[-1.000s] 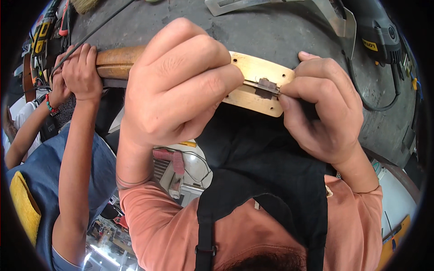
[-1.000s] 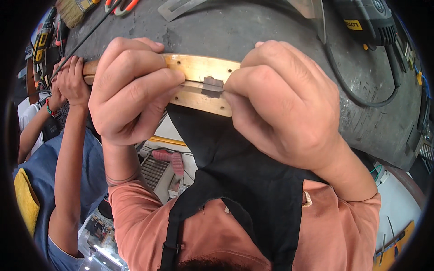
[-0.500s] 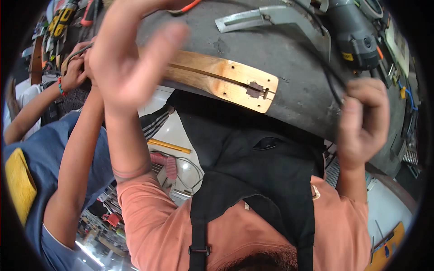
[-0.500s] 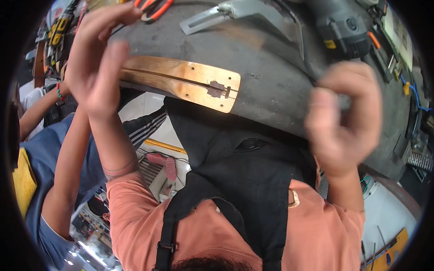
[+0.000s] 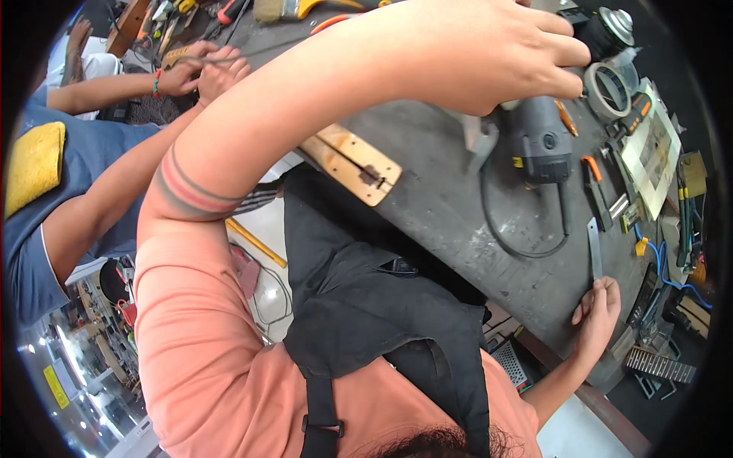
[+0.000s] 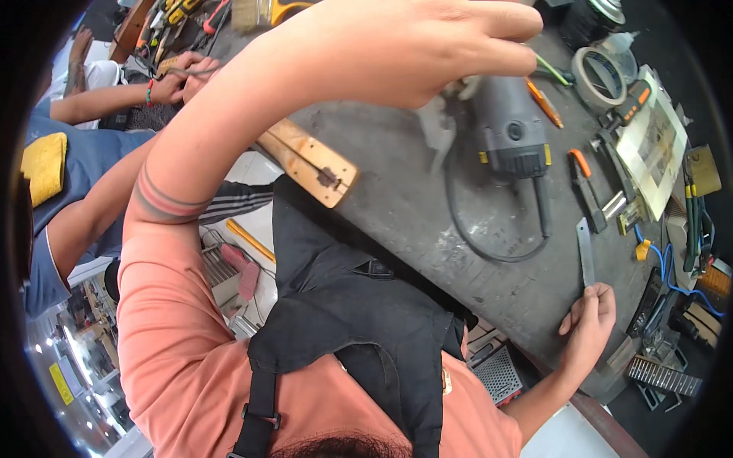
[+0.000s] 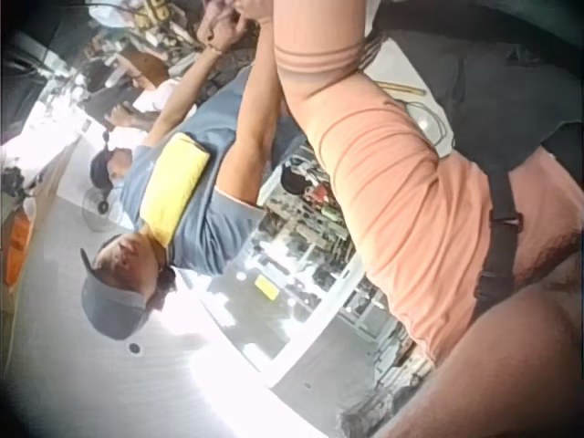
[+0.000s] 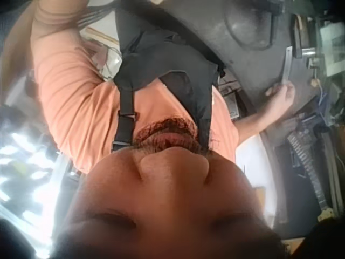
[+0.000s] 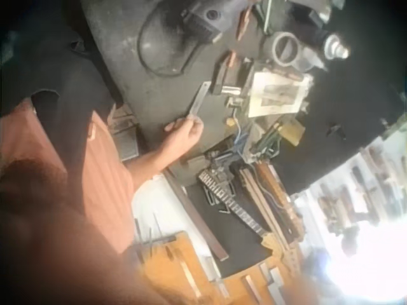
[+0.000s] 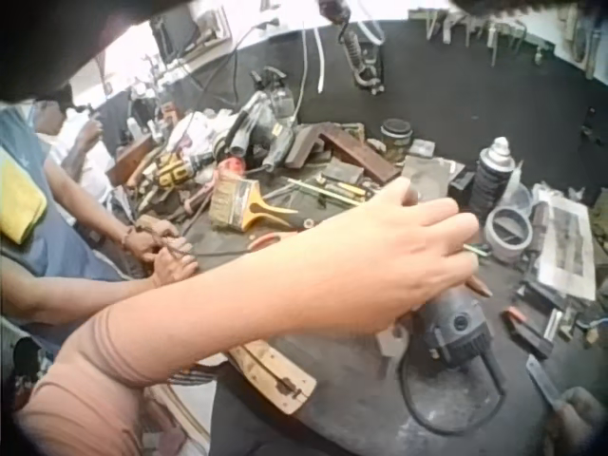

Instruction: The person uses a pencil to mark a small wooden piece attached to a guitar neck, then uses a screwdriver to tighten screws on the same piece. The person also briefly handles a power tool at the end.

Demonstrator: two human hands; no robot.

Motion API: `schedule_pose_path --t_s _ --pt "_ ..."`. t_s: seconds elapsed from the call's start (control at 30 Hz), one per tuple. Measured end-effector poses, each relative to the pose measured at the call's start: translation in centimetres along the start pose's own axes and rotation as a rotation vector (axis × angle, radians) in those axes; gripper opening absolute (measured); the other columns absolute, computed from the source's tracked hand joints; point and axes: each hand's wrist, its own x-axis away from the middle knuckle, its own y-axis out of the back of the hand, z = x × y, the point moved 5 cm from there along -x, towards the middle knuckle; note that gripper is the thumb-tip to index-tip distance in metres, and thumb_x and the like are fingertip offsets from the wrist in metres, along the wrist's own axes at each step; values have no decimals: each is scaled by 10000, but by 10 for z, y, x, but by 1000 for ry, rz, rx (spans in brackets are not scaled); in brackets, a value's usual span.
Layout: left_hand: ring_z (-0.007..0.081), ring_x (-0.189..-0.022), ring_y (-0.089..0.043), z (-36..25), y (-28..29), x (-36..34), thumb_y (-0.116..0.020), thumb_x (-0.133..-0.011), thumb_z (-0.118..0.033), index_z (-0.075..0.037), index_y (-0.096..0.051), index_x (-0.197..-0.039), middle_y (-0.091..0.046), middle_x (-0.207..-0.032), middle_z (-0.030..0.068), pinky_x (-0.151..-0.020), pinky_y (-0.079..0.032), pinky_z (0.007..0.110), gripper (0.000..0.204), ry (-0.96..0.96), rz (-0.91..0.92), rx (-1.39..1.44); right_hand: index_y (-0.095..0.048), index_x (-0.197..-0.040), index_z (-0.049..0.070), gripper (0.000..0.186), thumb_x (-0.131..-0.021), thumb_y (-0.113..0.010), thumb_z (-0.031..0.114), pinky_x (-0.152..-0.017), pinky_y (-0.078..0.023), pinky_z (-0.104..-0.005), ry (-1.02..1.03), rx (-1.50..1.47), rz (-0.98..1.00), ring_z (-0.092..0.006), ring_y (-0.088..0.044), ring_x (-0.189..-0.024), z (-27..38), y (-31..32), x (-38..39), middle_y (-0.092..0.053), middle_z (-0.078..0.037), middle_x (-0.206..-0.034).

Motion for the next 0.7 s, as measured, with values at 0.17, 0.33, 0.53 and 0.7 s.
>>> schedule_pose_path --t_s 0.17,0.33,0.53,0.7 --pt "288 -1117 -700 -45 17 -35 -724 -919 -141 -44 -714 -1128 -679 -1183 103 -981 -544 429 231 -173 40 -93 -584 -1093 46 158 -1164 -593 188 -400 -386 -260 -66 13 21 -85 -448 -439 11 -2 3 -487 14 -635" --pt "257 -1248 -648 -69 -18 -36 -731 -871 -108 -136 -637 -1336 -640 -1261 69 -1026 -514 442 475 -62 192 -40 -565 -1148 21 202 -1175 -585 220 -415 -395 -260 -6 24 40 -109 -517 -435 21 -4 9 -528 -16 -623" --pt "242 -1388 -630 -20 -53 -43 -825 -833 -79 -179 -614 -1488 -698 -1368 63 -1252 -426 542 695 -10 389 -162 -573 -1238 13 171 -1149 -618 151 -472 -401 -270 216 79 -114 -75 -496 -516 41 -6 29 -556 -12 -696" --pt "254 -1458 -615 -17 -20 -61 -881 -773 -89 -176 -648 -1461 -712 -1435 52 -1282 -412 569 732 -9 128 -151 -619 -1297 8 187 -1125 -631 82 -615 -434 -259 497 90 -231 -52 -533 -702 49 -4 45 -608 -5 -861"
